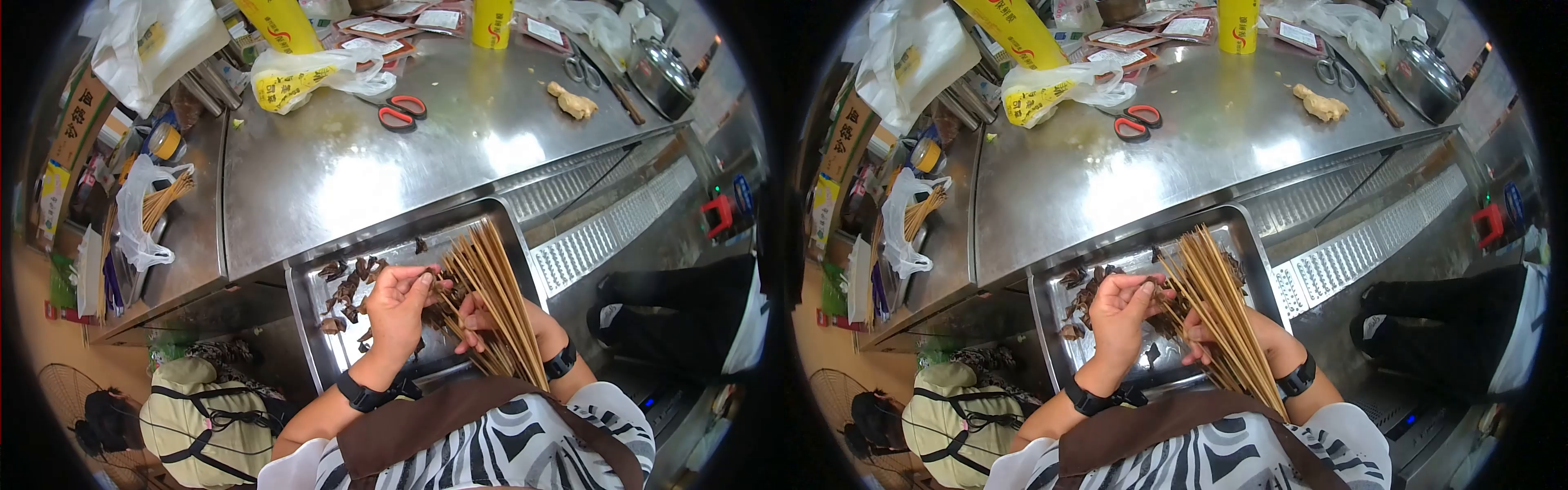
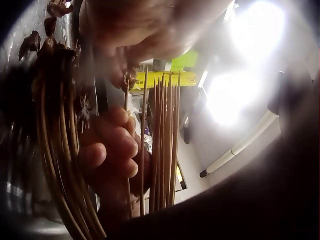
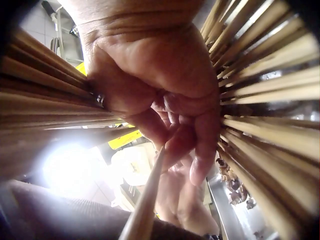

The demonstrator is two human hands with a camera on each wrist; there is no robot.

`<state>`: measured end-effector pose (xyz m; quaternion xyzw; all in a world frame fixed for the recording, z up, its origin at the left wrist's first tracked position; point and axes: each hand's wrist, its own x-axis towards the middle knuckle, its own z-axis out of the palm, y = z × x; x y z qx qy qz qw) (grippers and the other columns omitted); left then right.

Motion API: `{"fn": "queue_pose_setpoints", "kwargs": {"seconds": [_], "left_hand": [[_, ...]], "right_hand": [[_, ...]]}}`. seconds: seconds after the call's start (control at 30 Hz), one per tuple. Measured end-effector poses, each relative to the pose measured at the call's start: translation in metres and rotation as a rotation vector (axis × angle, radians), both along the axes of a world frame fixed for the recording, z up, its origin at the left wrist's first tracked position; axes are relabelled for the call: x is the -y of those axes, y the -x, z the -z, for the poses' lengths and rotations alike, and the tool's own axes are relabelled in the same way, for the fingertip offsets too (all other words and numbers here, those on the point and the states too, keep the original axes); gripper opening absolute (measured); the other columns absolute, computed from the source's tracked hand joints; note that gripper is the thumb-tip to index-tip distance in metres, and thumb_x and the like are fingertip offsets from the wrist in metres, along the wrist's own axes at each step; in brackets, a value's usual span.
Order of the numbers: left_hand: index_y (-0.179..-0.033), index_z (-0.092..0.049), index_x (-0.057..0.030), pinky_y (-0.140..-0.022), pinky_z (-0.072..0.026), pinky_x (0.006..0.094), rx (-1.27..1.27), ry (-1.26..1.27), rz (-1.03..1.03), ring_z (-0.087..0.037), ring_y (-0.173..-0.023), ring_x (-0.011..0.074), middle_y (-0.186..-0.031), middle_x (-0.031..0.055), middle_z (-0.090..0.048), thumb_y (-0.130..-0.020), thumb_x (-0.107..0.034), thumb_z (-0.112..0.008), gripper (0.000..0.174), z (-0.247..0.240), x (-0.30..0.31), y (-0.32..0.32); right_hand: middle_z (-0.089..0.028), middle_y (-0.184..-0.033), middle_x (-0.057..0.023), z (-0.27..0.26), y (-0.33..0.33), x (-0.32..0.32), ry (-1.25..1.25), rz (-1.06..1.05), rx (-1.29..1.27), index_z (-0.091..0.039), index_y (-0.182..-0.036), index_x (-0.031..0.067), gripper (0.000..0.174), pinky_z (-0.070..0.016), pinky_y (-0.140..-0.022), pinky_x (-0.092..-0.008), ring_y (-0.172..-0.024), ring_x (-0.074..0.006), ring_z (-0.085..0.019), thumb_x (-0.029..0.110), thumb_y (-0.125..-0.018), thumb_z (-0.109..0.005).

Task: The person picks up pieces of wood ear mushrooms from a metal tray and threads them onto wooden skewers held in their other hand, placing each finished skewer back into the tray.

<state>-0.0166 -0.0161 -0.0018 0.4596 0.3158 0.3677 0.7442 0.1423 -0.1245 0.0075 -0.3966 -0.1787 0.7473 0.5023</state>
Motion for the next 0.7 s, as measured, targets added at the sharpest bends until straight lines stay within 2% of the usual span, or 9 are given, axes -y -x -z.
{"fn": "queue_pose_setpoints", "kwargs": {"seconds": [0.23,0.33,0.4,0.47,0.6,0.67,0.7], "left_hand": [[-0.106,-0.049,0.0003,-0.077,-0.0595,0.0357,-0.022,0.035,0.060,-0.069,-0.092,0.0266,-0.110,0.0189,-0.065,-0.096,0.000,-0.054,0.011,0.003,0.006,0.000],[-0.106,-0.049,0.0004,-0.077,-0.0594,0.0354,-0.039,0.043,0.077,-0.069,-0.092,0.0265,-0.109,0.0190,-0.066,-0.096,0.000,-0.054,0.011,0.002,0.009,0.001],[-0.106,-0.049,0.0002,-0.077,-0.0593,0.0349,-0.047,0.046,0.081,-0.069,-0.092,0.0263,-0.108,0.0188,-0.066,-0.096,0.000,-0.055,0.012,-0.001,0.010,0.002],[-0.106,-0.050,0.0014,-0.074,-0.0577,0.0292,-0.077,0.126,0.079,-0.069,-0.090,0.0206,-0.108,0.0160,-0.067,-0.094,0.001,-0.057,0.014,-0.005,0.007,0.001],[-0.109,-0.051,0.0009,-0.080,-0.0559,0.0290,-0.124,0.156,0.141,-0.067,-0.095,0.0198,-0.114,0.0149,-0.064,-0.092,0.002,-0.059,0.019,-0.003,-0.005,0.008],[-0.114,-0.054,0.0005,-0.089,-0.0526,0.0303,-0.260,-0.200,0.053,-0.065,-0.103,0.0197,-0.122,0.0128,-0.060,-0.090,0.003,-0.061,0.026,-0.016,-0.015,0.017],[-0.117,-0.057,0.0000,-0.096,-0.0483,0.0315,-0.217,-0.313,0.013,-0.060,-0.112,0.0195,-0.127,0.0118,-0.056,-0.087,0.004,-0.063,0.030,-0.038,-0.023,0.022]], "right_hand": [[-0.060,-0.075,-0.0098,0.003,0.000,0.000,-0.012,0.022,-0.026,-0.057,-0.092,-0.0016,0.010,-0.0567,-0.081,-0.0438,-0.065,-0.0186,-0.061,0.007,-0.092,-0.063],[-0.060,-0.075,-0.0074,0.006,0.000,0.001,-0.020,0.016,-0.032,-0.061,-0.091,-0.0020,0.014,-0.0566,-0.084,-0.0407,-0.066,-0.0163,-0.063,0.011,-0.092,-0.065],[-0.059,-0.075,-0.0098,0.004,0.000,0.001,-0.024,0.033,-0.040,-0.057,-0.093,-0.0016,0.010,-0.0568,-0.081,-0.0436,-0.066,-0.0190,-0.061,0.006,-0.092,-0.063],[-0.060,-0.075,-0.0098,0.007,0.000,0.001,-0.031,0.024,-0.045,-0.057,-0.094,-0.0018,0.011,-0.0569,-0.080,-0.0429,-0.066,-0.0190,-0.061,0.007,-0.092,-0.063],[-0.060,-0.074,-0.0096,0.001,0.000,0.001,0.024,0.016,-0.017,-0.057,-0.095,-0.0019,0.011,-0.0568,-0.079,-0.0406,-0.066,-0.0189,-0.061,0.007,-0.092,-0.062],[-0.060,-0.074,-0.0084,0.002,0.000,0.002,0.018,0.027,-0.034,-0.058,-0.095,-0.0018,0.013,-0.0570,-0.079,-0.0391,-0.067,-0.0176,-0.062,0.009,-0.091,-0.064],[-0.060,-0.075,-0.0072,0.003,0.000,0.003,0.017,0.031,-0.058,-0.059,-0.094,-0.0018,0.015,-0.0572,-0.079,-0.0375,-0.067,-0.0163,-0.063,0.011,-0.091,-0.066]]}}
